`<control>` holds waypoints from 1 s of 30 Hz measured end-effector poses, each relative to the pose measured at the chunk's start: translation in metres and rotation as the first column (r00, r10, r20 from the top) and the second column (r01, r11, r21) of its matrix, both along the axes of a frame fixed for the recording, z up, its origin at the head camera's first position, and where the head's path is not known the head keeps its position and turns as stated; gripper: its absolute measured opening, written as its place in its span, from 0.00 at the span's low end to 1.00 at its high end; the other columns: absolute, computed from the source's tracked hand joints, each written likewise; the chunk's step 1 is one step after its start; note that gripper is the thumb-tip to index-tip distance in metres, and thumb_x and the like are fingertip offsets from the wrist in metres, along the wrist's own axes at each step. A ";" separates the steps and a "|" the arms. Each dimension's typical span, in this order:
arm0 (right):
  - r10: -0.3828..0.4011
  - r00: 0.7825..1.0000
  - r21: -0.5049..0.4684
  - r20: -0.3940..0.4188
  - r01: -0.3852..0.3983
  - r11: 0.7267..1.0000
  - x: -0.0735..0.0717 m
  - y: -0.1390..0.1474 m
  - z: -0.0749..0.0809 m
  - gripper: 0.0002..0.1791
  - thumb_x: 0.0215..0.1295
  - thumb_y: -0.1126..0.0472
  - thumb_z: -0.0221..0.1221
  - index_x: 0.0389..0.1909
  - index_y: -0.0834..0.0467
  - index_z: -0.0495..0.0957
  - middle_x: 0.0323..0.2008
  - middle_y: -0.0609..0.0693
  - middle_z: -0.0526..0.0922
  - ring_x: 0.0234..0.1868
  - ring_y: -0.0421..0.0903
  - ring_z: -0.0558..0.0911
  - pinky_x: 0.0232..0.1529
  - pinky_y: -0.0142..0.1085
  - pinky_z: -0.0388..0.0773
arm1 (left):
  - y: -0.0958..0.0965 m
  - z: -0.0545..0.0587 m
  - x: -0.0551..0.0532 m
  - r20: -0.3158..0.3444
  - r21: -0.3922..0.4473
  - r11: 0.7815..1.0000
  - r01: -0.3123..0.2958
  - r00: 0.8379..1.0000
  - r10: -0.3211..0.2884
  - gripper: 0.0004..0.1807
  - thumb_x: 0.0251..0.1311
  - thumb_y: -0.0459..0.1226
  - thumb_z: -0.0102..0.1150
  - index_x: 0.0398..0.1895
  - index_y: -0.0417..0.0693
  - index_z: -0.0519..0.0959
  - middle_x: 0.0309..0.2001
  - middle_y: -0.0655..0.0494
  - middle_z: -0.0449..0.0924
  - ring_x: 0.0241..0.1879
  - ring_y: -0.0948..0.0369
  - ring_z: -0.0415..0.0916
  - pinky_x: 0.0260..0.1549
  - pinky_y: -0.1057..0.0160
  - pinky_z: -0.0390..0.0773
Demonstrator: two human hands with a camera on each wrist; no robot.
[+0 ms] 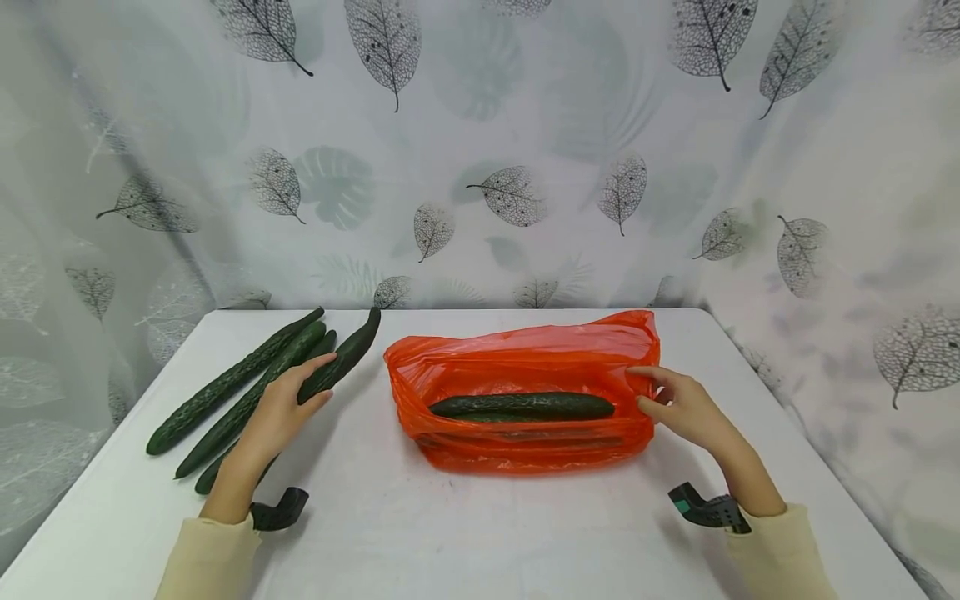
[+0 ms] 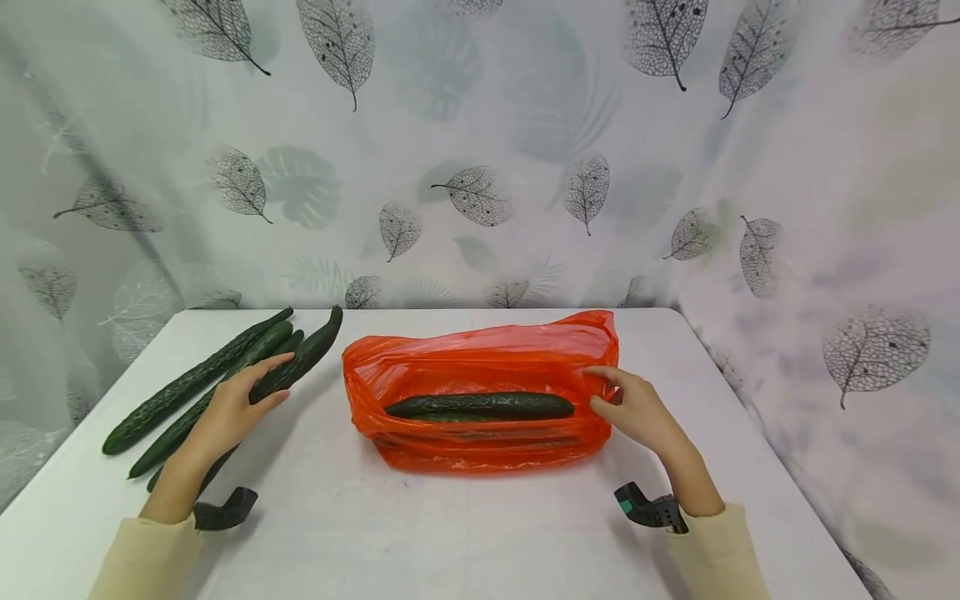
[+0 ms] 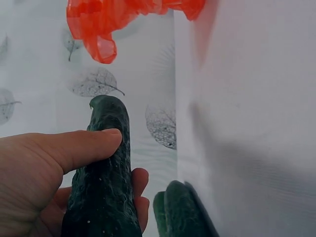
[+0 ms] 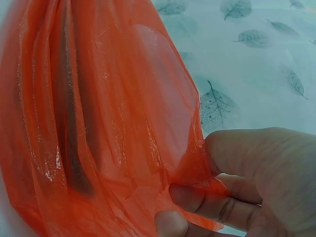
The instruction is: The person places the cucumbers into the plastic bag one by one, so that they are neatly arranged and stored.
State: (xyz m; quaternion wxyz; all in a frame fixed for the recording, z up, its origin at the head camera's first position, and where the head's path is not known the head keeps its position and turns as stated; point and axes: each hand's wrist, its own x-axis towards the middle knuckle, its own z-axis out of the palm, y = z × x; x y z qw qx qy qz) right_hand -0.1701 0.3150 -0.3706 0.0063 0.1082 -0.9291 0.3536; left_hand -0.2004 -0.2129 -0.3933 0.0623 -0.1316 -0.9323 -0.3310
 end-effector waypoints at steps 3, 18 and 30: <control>0.006 1.000 0.000 -0.007 -0.006 1.000 0.000 0.001 0.000 0.22 0.64 0.69 0.58 0.59 0.70 0.73 0.30 0.52 0.74 0.29 0.46 0.73 0.23 0.31 0.73 | 0.002 0.005 -0.001 -0.001 -0.001 1.000 0.005 1.000 -0.005 0.33 0.65 0.31 0.59 0.73 0.47 0.63 0.69 0.36 0.62 0.68 0.37 0.58 0.58 0.34 0.65; 0.003 1.000 0.015 0.005 -0.003 1.000 -0.001 0.000 0.002 0.22 0.64 0.69 0.58 0.59 0.69 0.73 0.29 0.52 0.73 0.29 0.47 0.72 0.22 0.32 0.71 | 0.016 0.030 -0.008 -0.058 0.014 0.997 0.070 0.996 -0.069 0.32 0.64 0.31 0.60 0.72 0.47 0.64 0.69 0.38 0.64 0.69 0.39 0.58 0.60 0.35 0.63; -0.004 0.999 0.014 0.032 0.003 1.000 0.000 -0.001 0.004 0.23 0.64 0.68 0.58 0.60 0.68 0.72 0.31 0.53 0.73 0.31 0.48 0.72 0.22 0.32 0.71 | 0.033 0.057 -0.015 -0.119 0.004 0.989 0.147 0.982 -0.146 0.31 0.65 0.32 0.59 0.72 0.47 0.65 0.68 0.42 0.66 0.67 0.43 0.62 0.61 0.38 0.64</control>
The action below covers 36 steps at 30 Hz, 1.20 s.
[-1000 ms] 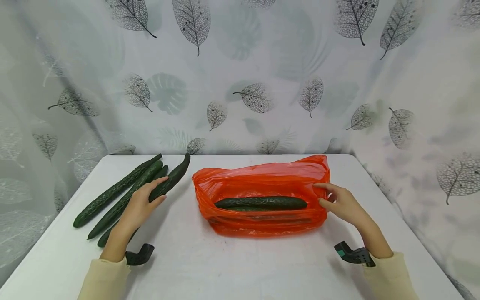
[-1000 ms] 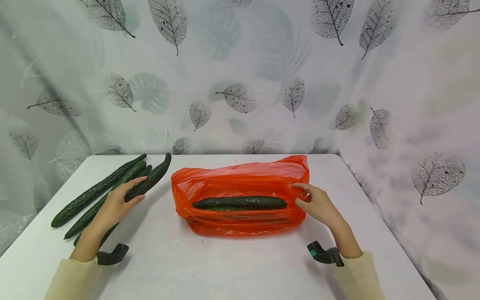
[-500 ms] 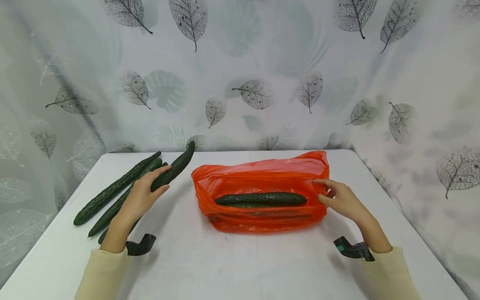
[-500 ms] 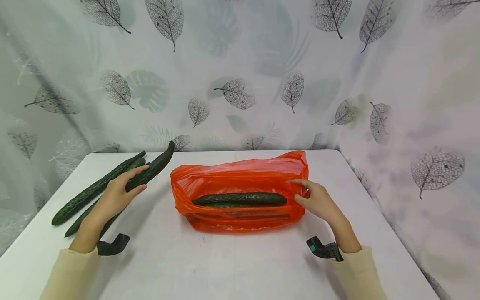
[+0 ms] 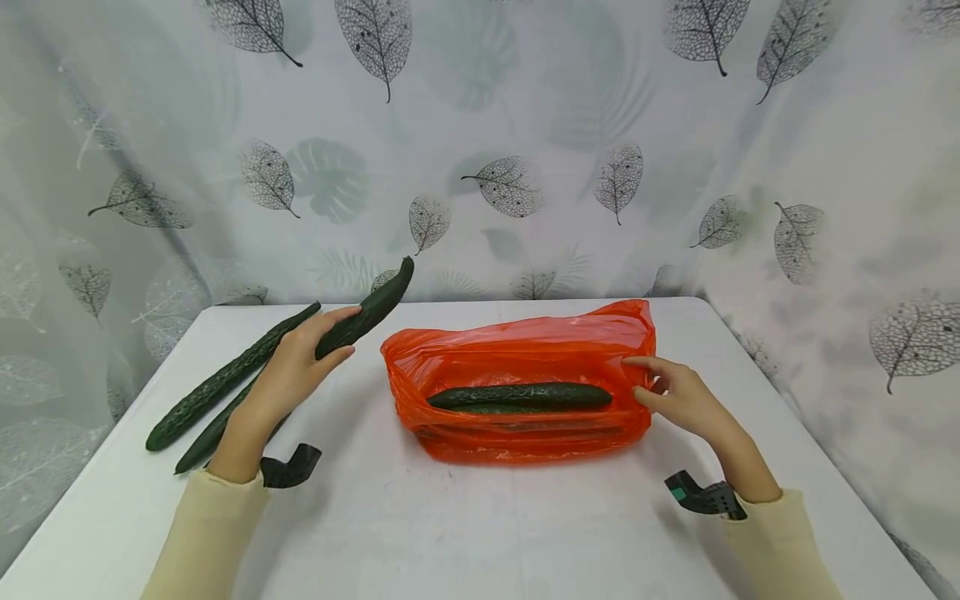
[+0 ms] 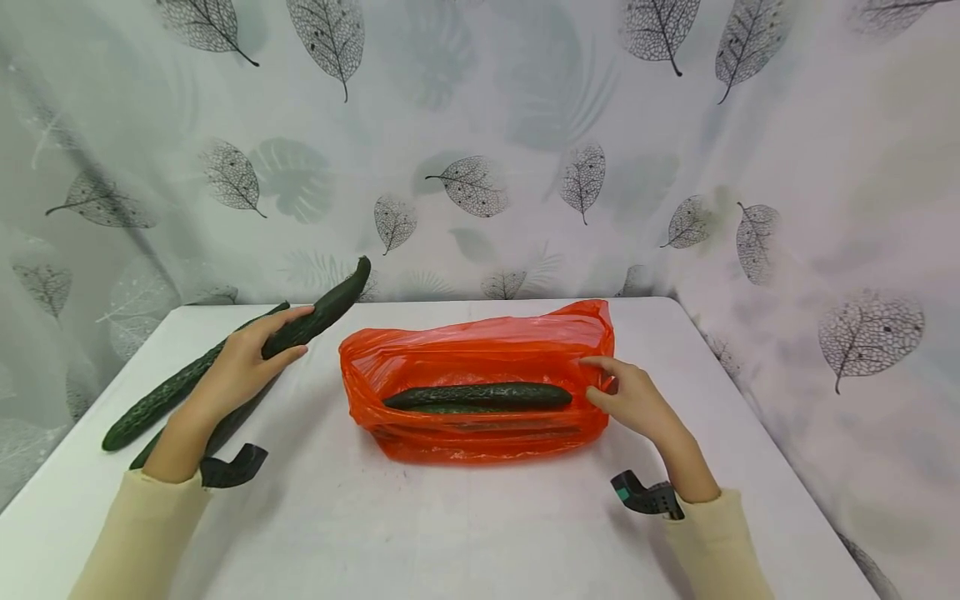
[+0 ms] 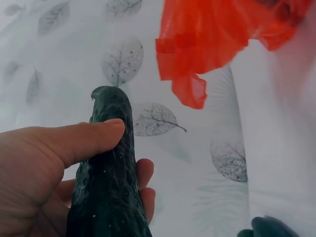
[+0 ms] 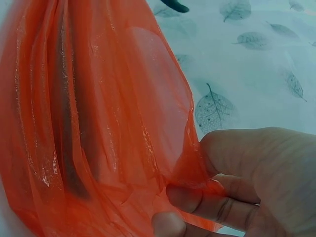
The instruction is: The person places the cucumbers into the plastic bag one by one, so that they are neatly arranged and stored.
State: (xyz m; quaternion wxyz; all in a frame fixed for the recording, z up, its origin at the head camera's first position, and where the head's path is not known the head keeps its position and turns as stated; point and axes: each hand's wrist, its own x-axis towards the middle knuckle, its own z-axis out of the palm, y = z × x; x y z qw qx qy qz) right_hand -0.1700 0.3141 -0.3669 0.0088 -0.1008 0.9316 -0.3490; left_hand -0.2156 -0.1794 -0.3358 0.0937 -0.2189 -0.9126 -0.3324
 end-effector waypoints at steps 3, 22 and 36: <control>-0.003 1.000 0.008 -0.007 0.003 1.000 0.000 0.000 0.001 0.23 0.64 0.68 0.58 0.60 0.68 0.72 0.31 0.53 0.73 0.31 0.48 0.72 0.22 0.32 0.71 | 0.007 0.007 -0.003 -0.038 0.001 1.000 0.019 0.999 -0.019 0.31 0.64 0.30 0.60 0.71 0.45 0.66 0.67 0.41 0.67 0.67 0.42 0.63 0.61 0.38 0.65; 0.012 1.000 -0.007 0.007 -0.012 1.000 -0.001 -0.004 -0.003 0.23 0.63 0.69 0.57 0.60 0.68 0.72 0.29 0.52 0.73 0.30 0.48 0.71 0.22 0.32 0.71 | 0.043 0.033 -0.007 -0.074 0.047 0.991 0.125 0.990 -0.121 0.32 0.64 0.30 0.60 0.71 0.49 0.66 0.69 0.43 0.66 0.66 0.45 0.65 0.62 0.41 0.66; 0.026 0.999 -0.011 -0.037 -0.027 1.000 0.002 -0.002 0.001 0.21 0.64 0.68 0.58 0.58 0.69 0.74 0.29 0.51 0.73 0.29 0.46 0.70 0.21 0.30 0.68 | 0.084 0.055 -0.015 -0.100 0.089 0.964 0.252 0.965 -0.243 0.31 0.64 0.31 0.60 0.70 0.48 0.66 0.69 0.49 0.67 0.68 0.51 0.63 0.63 0.47 0.67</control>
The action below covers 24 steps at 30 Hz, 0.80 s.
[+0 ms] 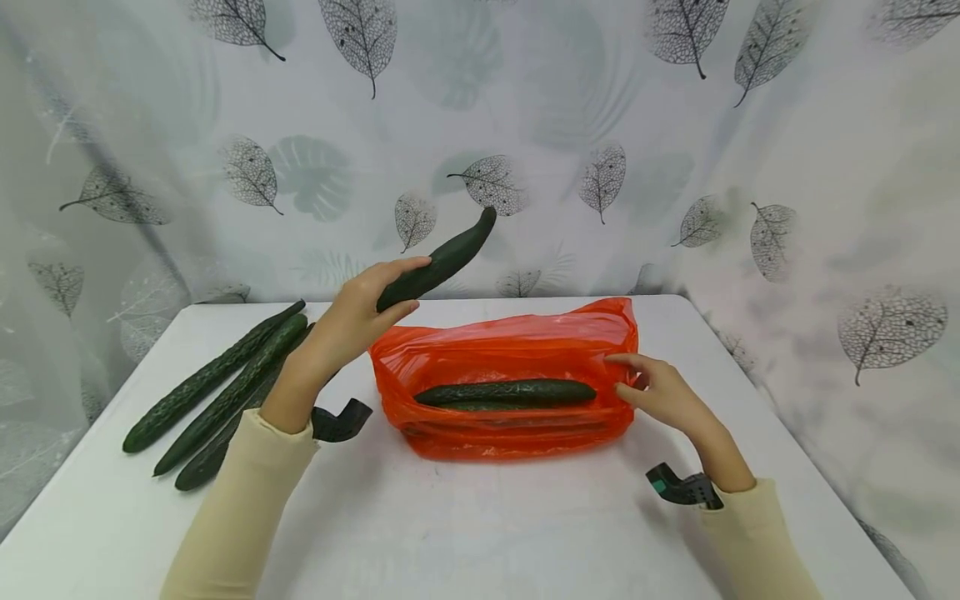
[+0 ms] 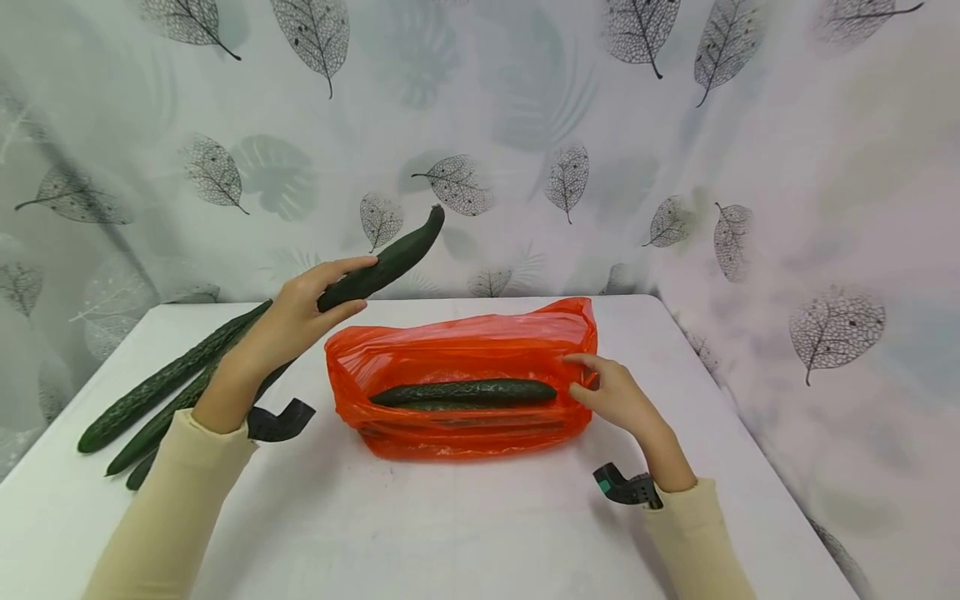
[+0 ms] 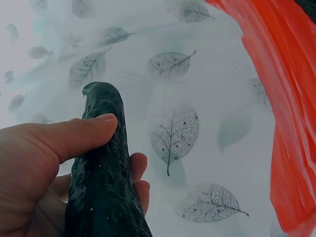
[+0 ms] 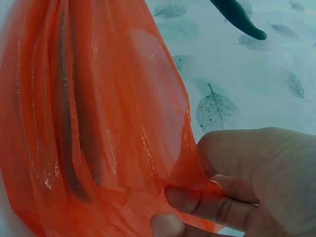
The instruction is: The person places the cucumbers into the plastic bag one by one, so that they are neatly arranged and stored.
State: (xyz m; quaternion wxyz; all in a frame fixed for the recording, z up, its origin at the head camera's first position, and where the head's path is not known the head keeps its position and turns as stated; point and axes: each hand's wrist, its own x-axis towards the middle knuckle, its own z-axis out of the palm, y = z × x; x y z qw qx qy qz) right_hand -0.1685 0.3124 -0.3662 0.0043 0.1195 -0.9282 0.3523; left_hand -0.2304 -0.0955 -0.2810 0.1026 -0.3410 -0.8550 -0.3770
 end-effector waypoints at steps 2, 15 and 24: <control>0.001 1.000 0.004 -0.008 -0.001 1.000 0.000 0.001 0.000 0.21 0.64 0.68 0.58 0.58 0.69 0.74 0.29 0.51 0.73 0.28 0.46 0.70 0.22 0.30 0.69 | 0.005 0.002 -0.001 -0.001 -0.004 1.000 0.010 1.000 -0.010 0.31 0.64 0.32 0.60 0.70 0.48 0.67 0.68 0.50 0.67 0.68 0.52 0.63 0.64 0.48 0.66; -0.013 1.000 -0.003 0.011 0.013 1.000 0.000 0.005 0.000 0.22 0.64 0.70 0.57 0.59 0.70 0.73 0.31 0.54 0.74 0.29 0.48 0.72 0.23 0.32 0.73 | 0.031 0.006 -0.005 -0.016 -0.005 0.997 0.083 0.996 -0.083 0.30 0.63 0.32 0.62 0.69 0.49 0.68 0.66 0.50 0.70 0.66 0.54 0.66 0.62 0.52 0.70; -0.020 1.000 -0.004 0.010 0.020 1.000 0.001 0.009 0.002 0.22 0.64 0.70 0.57 0.59 0.70 0.72 0.33 0.55 0.75 0.30 0.49 0.72 0.24 0.32 0.74 | 0.051 0.009 -0.007 -0.013 0.024 0.990 0.137 0.991 -0.136 0.31 0.63 0.32 0.62 0.70 0.51 0.68 0.66 0.53 0.69 0.64 0.57 0.67 0.59 0.57 0.72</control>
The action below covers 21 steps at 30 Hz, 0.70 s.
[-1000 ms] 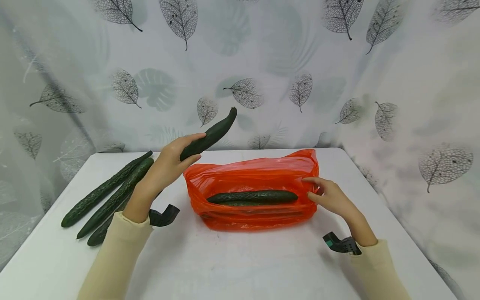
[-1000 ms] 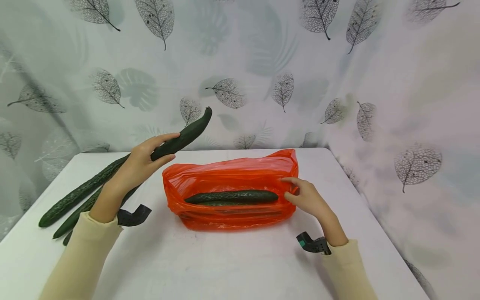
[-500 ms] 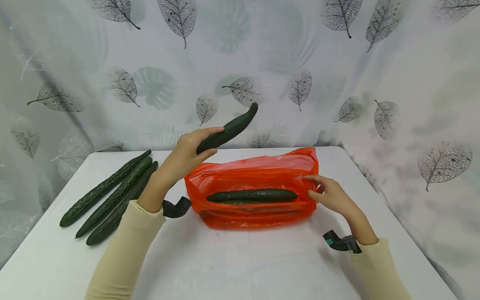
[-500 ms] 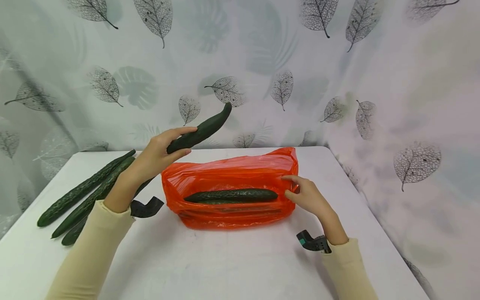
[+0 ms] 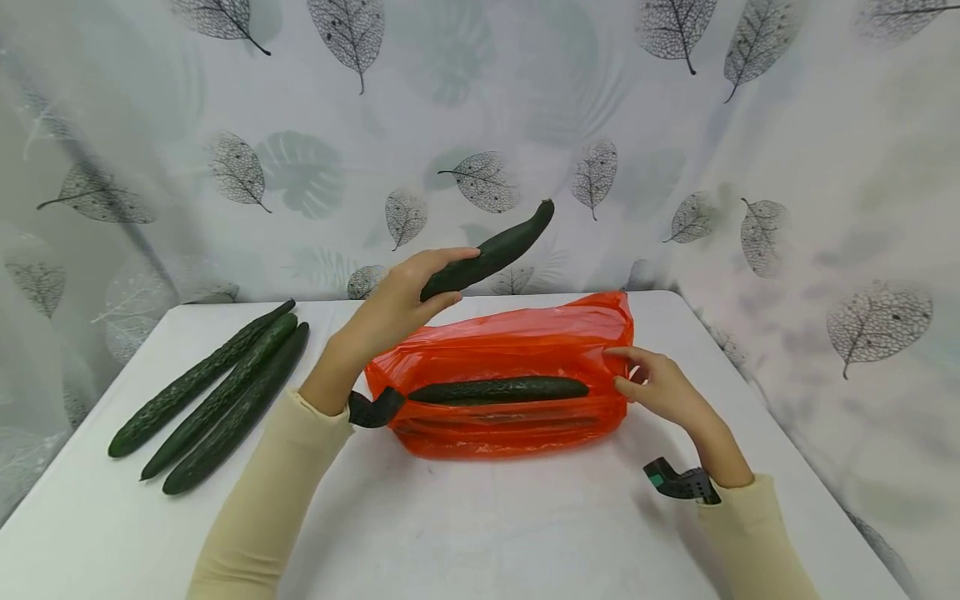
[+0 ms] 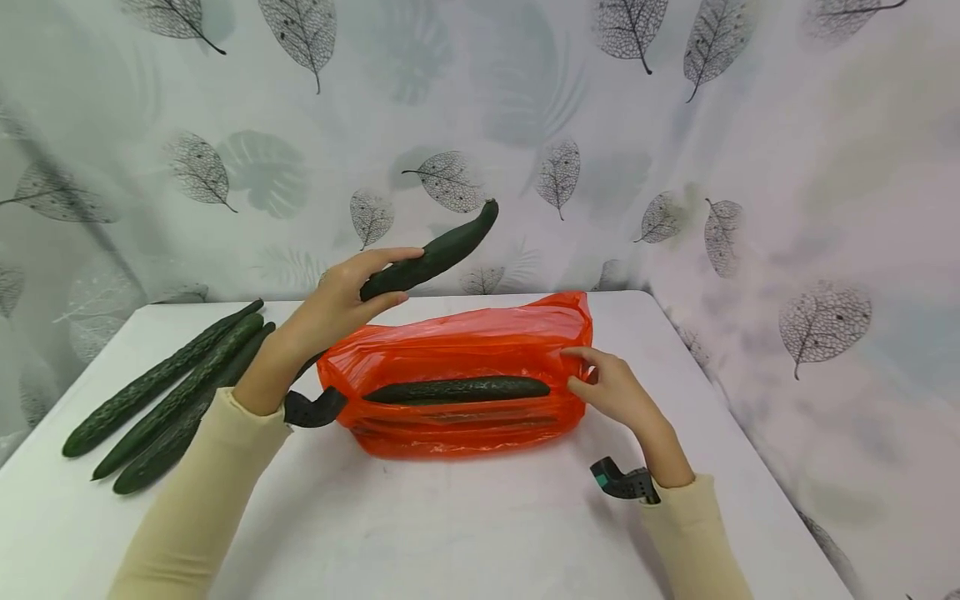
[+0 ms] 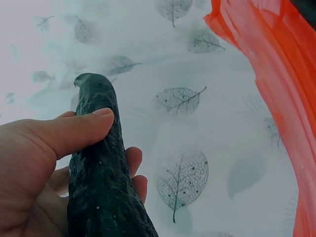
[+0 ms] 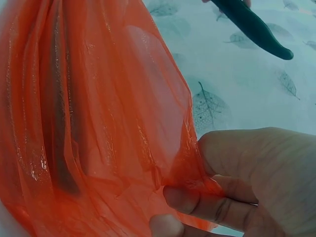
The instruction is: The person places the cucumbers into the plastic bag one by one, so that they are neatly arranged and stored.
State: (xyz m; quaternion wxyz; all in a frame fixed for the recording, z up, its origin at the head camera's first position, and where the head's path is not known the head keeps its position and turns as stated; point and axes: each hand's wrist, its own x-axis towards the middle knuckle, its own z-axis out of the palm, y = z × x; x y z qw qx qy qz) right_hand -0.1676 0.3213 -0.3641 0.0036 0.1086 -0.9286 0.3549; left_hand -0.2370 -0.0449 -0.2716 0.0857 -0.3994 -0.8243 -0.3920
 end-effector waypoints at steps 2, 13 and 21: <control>0.000 1.000 -0.002 0.004 0.000 1.000 0.000 0.000 0.000 0.22 0.64 0.69 0.57 0.59 0.69 0.72 0.33 0.55 0.75 0.30 0.49 0.72 0.24 0.32 0.74 | 0.004 0.001 0.000 -0.014 0.015 1.000 0.019 1.000 -0.019 0.30 0.63 0.32 0.62 0.69 0.50 0.68 0.66 0.53 0.70 0.64 0.57 0.67 0.60 0.58 0.72; -0.017 1.000 0.016 0.012 0.017 1.000 0.002 0.004 0.002 0.23 0.64 0.70 0.57 0.60 0.70 0.72 0.34 0.55 0.77 0.30 0.48 0.74 0.25 0.32 0.74 | 0.028 -0.005 -0.006 -0.006 0.057 0.992 0.112 0.994 -0.112 0.31 0.63 0.31 0.62 0.69 0.48 0.66 0.67 0.54 0.68 0.66 0.60 0.64 0.63 0.61 0.67; -0.011 1.000 0.021 0.022 0.010 1.000 0.000 0.003 0.002 0.23 0.64 0.68 0.58 0.60 0.68 0.72 0.34 0.55 0.76 0.31 0.48 0.73 0.24 0.32 0.74 | 0.040 -0.011 -0.014 -0.014 0.082 0.983 0.166 0.986 -0.165 0.30 0.63 0.31 0.61 0.69 0.47 0.67 0.67 0.53 0.68 0.66 0.61 0.64 0.63 0.63 0.68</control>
